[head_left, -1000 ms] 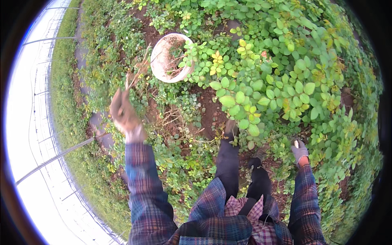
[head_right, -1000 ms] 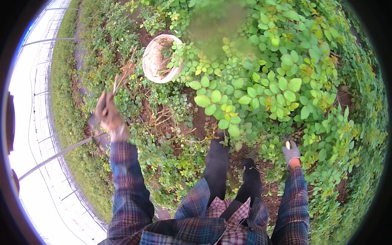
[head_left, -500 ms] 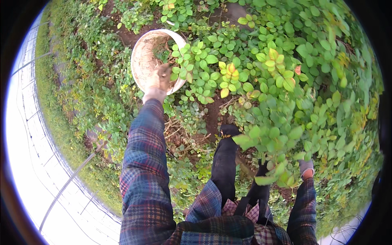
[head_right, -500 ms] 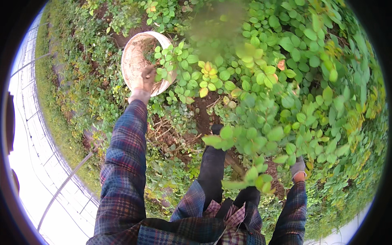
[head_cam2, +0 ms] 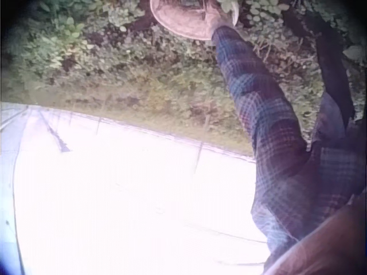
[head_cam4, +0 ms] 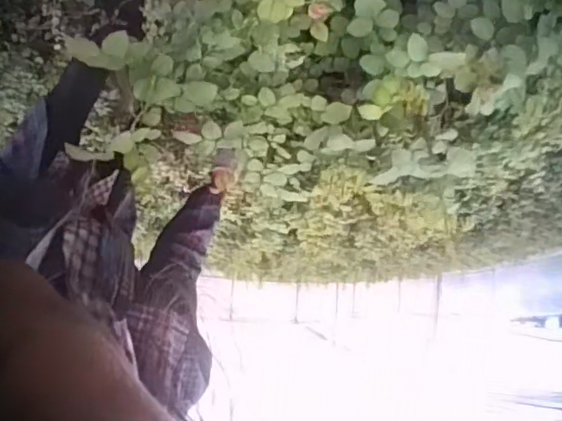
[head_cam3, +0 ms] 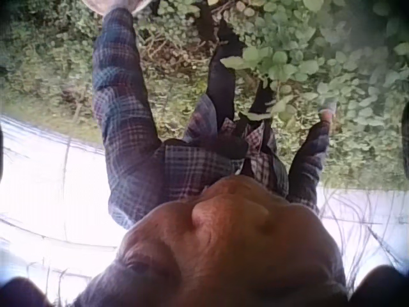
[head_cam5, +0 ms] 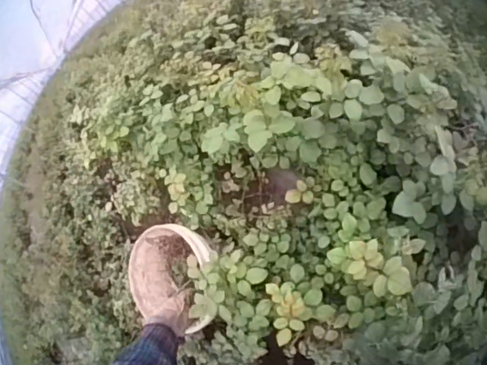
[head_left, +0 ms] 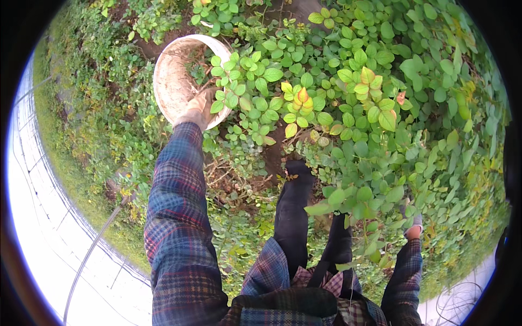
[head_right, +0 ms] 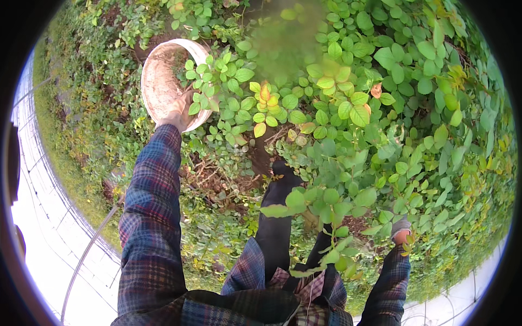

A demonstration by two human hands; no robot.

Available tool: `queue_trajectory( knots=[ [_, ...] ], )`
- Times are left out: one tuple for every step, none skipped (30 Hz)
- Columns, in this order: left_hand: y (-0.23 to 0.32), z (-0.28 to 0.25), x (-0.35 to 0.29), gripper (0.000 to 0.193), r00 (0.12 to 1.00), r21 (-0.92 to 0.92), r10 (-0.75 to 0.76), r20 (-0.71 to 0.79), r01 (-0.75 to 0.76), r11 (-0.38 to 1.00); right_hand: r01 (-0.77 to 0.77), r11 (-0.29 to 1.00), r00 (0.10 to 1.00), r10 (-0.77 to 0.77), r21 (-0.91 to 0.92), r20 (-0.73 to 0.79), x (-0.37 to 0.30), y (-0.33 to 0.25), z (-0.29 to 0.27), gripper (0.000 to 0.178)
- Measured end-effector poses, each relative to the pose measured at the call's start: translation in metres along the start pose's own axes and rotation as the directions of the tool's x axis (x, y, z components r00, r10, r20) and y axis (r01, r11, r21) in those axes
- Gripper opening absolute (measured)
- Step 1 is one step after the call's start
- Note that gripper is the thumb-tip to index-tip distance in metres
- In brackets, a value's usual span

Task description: The person uses pruning shears to cut stems from low-growing leafy plants in a garden bed. The person repeatedly cuts stems and places them into a white bucket on the ground. The person moves around the bed to reach different areas while continuing to prune and collect the cuttings.

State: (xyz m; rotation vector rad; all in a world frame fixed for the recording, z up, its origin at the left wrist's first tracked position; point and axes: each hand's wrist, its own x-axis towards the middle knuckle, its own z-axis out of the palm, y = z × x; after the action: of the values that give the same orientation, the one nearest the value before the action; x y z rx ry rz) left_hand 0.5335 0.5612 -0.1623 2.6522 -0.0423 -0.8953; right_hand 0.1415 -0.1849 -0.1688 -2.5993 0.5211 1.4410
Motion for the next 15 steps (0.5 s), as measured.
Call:
queue_trajectory(
  knots=[
    [0.002,-0.01,-0.006,0.043,0.995,0.074,-0.068,0.078,0.062,0.995,0.004,0.985,1.0,-0.001,-0.17,0.019,0.002,0.002,-0.001,0.054],
    [0.003,-0.017,-0.012,0.053,0.989,0.184,-0.119,0.088,0.101,0.978,0.023,0.935,0.999,-0.008,-0.354,0.044,0.006,0.002,-0.002,0.055],
    [0.003,-0.023,-0.017,0.058,0.999,0.26,-0.041,0.023,0.033,0.965,0.051,0.865,0.997,-0.02,-0.5,0.068,0.008,0.0,-0.004,0.056],
    [-0.001,-0.032,-0.025,0.063,0.999,0.429,-0.032,-0.022,0.038,0.903,0.076,0.796,0.996,-0.034,-0.6,0.082,0.012,-0.006,-0.006,0.058],
    [-0.002,-0.036,-0.035,0.067,0.994,0.571,-0.111,-0.005,0.095,0.816,0.065,0.992,0.998,-0.063,-0.109,0.02,0.012,-0.013,-0.009,0.055],
    [-0.006,-0.047,-0.046,0.078,0.91,0.432,-0.409,0.068,0.343,0.834,0.089,0.889,0.996,-0.082,0.448,-0.036,0.01,-0.023,-0.012,0.051],
    [-0.006,-0.052,-0.06,0.084,0.907,0.562,-0.421,0.009,0.344,0.752,0.045,0.822,0.999,-0.032,0.567,-0.032,0.007,-0.033,-0.017,0.047],
    [-0.006,-0.061,-0.078,0.079,0.871,0.329,-0.489,-0.038,0.473,0.817,0.039,0.789,0.998,0.0,0.613,-0.062,0.003,-0.043,-0.024,0.042],
    [-0.004,-0.066,-0.101,0.074,0.847,0.069,-0.523,-0.098,0.53,0.845,0.045,0.806,0.996,0.007,0.59,-0.085,-0.001,-0.053,-0.031,0.038],
    [0.002,-0.067,-0.124,0.07,0.821,-0.198,-0.555,-0.132,0.527,0.826,-0.033,0.763,0.997,0.073,0.645,-0.035,-0.008,-0.063,-0.039,0.042],
    [0.013,-0.059,-0.138,0.066,0.804,-0.432,-0.586,-0.102,0.495,0.754,-0.174,0.64,0.98,0.184,0.748,0.071,-0.013,-0.071,-0.048,0.046],
    [0.031,-0.044,-0.156,0.052,0.76,-0.391,-0.598,-0.254,0.485,0.782,-0.19,0.659,0.967,0.254,0.727,0.022,-0.02,-0.078,-0.054,0.051],
    [0.048,-0.035,-0.168,0.05,0.787,-0.598,-0.614,0.066,0.524,0.607,-0.192,0.768,0.955,0.291,0.61,-0.065,-0.023,-0.085,-0.061,0.056],
    [0.074,-0.009,-0.173,0.046,0.864,-0.362,-0.437,0.248,0.501,0.786,-0.157,0.799,0.949,0.285,0.581,-0.135,-0.034,-0.086,-0.067,0.056],
    [0.103,0.016,-0.18,0.042,0.85,-0.091,-0.295,0.437,0.368,0.925,-0.121,0.761,0.953,0.27,0.638,-0.141,-0.035,-0.089,-0.072,0.055]
  ],
)
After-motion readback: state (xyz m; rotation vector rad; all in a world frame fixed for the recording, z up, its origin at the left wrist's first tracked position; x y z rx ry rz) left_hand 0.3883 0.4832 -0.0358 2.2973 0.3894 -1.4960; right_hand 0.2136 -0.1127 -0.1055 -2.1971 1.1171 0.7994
